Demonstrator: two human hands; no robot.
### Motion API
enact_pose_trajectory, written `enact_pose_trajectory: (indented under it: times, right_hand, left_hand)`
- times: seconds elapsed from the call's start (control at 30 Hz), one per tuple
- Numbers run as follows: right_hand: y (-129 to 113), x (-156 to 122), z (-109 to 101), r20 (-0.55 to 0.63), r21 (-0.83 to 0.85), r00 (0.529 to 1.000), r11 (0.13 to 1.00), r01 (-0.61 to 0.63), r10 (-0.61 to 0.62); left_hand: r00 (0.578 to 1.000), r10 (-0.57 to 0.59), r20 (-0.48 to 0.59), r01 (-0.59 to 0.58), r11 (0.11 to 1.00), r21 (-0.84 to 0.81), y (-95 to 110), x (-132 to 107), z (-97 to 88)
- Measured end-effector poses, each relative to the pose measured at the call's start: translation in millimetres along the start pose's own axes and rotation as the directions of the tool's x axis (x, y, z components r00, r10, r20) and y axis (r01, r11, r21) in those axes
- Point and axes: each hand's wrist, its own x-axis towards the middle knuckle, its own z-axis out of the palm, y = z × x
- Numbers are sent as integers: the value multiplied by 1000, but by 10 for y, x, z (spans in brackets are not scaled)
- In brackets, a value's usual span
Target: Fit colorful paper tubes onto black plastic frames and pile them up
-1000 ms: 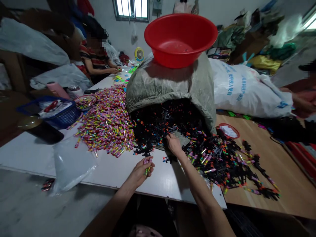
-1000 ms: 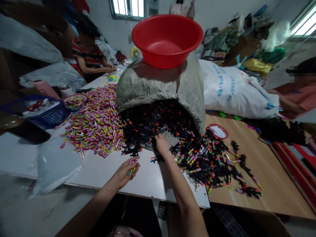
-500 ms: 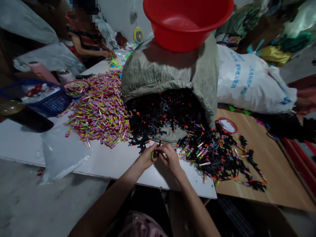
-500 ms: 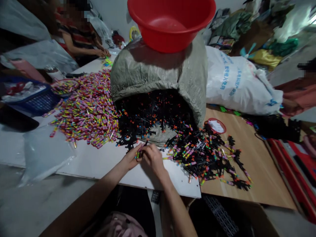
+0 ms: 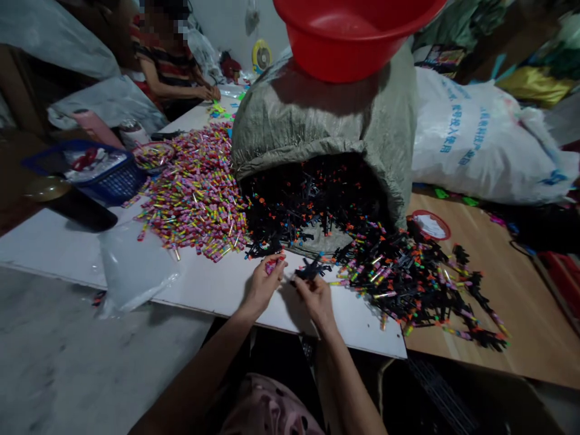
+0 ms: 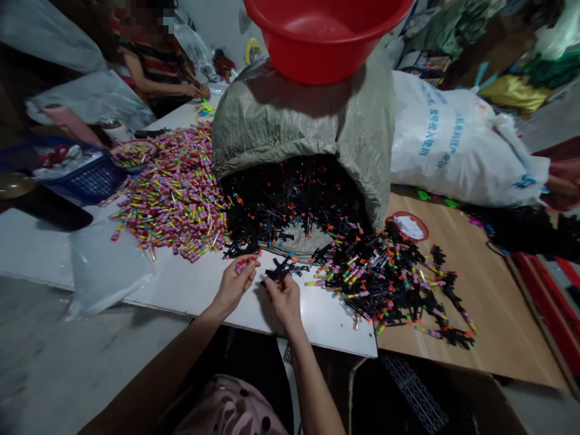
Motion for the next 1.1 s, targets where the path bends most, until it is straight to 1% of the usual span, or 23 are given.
enact_pose_trajectory:
  times: [0.07,0.1,0.13,0.2,0.3,0.37,0.43,0.53,0.57,0.6,0.67,0.7,0.73,0.77,0.8,0.83,0.87,0.9,0.93,0.97,1.03,1.07,1.1]
  right_hand:
    - [-97,-25,-44,-115,-54,990,995,82,-88]
    - [-140,-37,-51,-134,-75,984,991,111,-120]
    - [-173,-50,-45,-133,-88,981,988,130,-141]
    - [-205,-76,-4,-112,-93,982,986,141,-151]
    - [-193,-117,64,-140,-96,981,988,124,-136]
    - [-179,-138,75,-170,-104,976,987,119,-135]
    - [-178,-150,63,-190,-120,972,986,118,-139]
    - [-184,-164,50,-240,-137,962,985,101,-132]
    - [-183,-173,55,-262,-131,957,987,94,-126]
    - [-177,-186,66,-286,-119,951,989,86,-117]
    - [-153,-218,101,-331,-85,939,994,70,-95]
    - [-136,-235,120,-346,-67,935,996,62,-82]
    - [-118,-246,132,-347,-46,935,998,53,-65]
    - [-101,-250,133,-334,-21,941,999,40,-45]
    - [-87,-243,115,-303,7,953,1000,23,-19]
    - [-80,-222,73,-256,33,967,999,2,7]
    - [-82,-184,4,-212,48,977,999,-17,27]
    - [-94,-128,-91,-191,56,981,998,-22,33]
    - [-116,-54,-206,-213,65,977,998,-2,15]
    - [-145,39,-329,-267,79,963,996,49,-26]
    - [-208,272,-543,-403,84,903,977,198,-148]
    - [-232,406,-605,-425,34,881,969,244,-207]
    - [-246,547,-623,-373,-90,891,966,244,-260]
  left_hand:
    - [997,12,80,-7,999,-52,29,-46,-35]
    - [993,33,117,-27,998,-57,41,-70,-51]
    - [987,41,156,-33,998,-54,49,-95,-63]
    - [980,55,190,-43,997,-65,54,-139,-79]
    - [980,40,197,-24,996,-85,38,-181,-93]
    - [977,35,210,-25,999,-47,23,-191,-101]
    - [978,64,200,-72,997,32,8,-196,-103]
    - [972,182,151,-209,961,181,-15,-215,-88]
    - [958,247,143,-275,933,231,-28,-229,-79]
    - [934,324,149,-354,892,279,-47,-247,-70]
    - [858,474,198,-513,778,363,-102,-293,-55]
    - [818,527,230,-573,718,395,-137,-316,-51]
    - [790,556,260,-610,670,423,-173,-336,-51]
    - [779,559,283,-623,642,446,-207,-350,-57]
    - [786,541,299,-615,638,464,-235,-356,-69]
    - [806,503,312,-591,653,474,-255,-351,-87]
    - [834,447,323,-552,683,478,-264,-336,-114]
    - [869,372,327,-491,729,476,-264,-311,-147]
    - [905,282,318,-409,784,467,-255,-279,-187]
    - [937,192,293,-312,838,449,-244,-244,-231]
    - [975,51,218,-134,912,387,-225,-183,-312]
    - [982,7,188,-74,933,351,-226,-166,-341]
    - [984,-23,177,-36,946,322,-237,-160,-356]
